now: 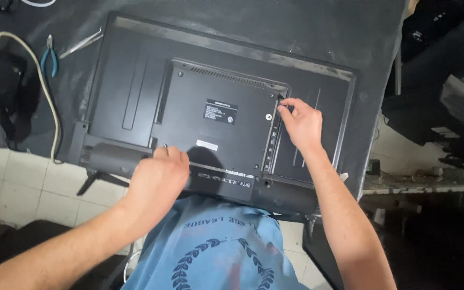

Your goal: The person uses a screwdriver to remove screws from the back panel of a television. They then detach the stand from the television and place it on the table.

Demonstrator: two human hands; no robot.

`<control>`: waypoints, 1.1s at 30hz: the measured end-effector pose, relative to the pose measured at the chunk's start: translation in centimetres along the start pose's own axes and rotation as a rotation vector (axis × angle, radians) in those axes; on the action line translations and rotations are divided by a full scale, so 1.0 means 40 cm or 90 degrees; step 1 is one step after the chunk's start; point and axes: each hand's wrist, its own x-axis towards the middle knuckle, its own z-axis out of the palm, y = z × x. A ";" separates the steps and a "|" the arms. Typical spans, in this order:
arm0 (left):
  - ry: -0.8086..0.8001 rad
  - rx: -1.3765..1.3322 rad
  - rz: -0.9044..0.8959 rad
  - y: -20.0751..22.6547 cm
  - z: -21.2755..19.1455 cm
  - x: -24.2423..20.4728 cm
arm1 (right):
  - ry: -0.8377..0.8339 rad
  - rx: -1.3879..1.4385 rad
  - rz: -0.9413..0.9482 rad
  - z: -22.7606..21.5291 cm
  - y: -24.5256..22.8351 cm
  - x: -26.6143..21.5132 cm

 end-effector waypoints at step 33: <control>0.027 -0.103 -0.095 0.017 0.078 0.013 | -0.066 -0.062 -0.372 -0.075 0.074 -0.030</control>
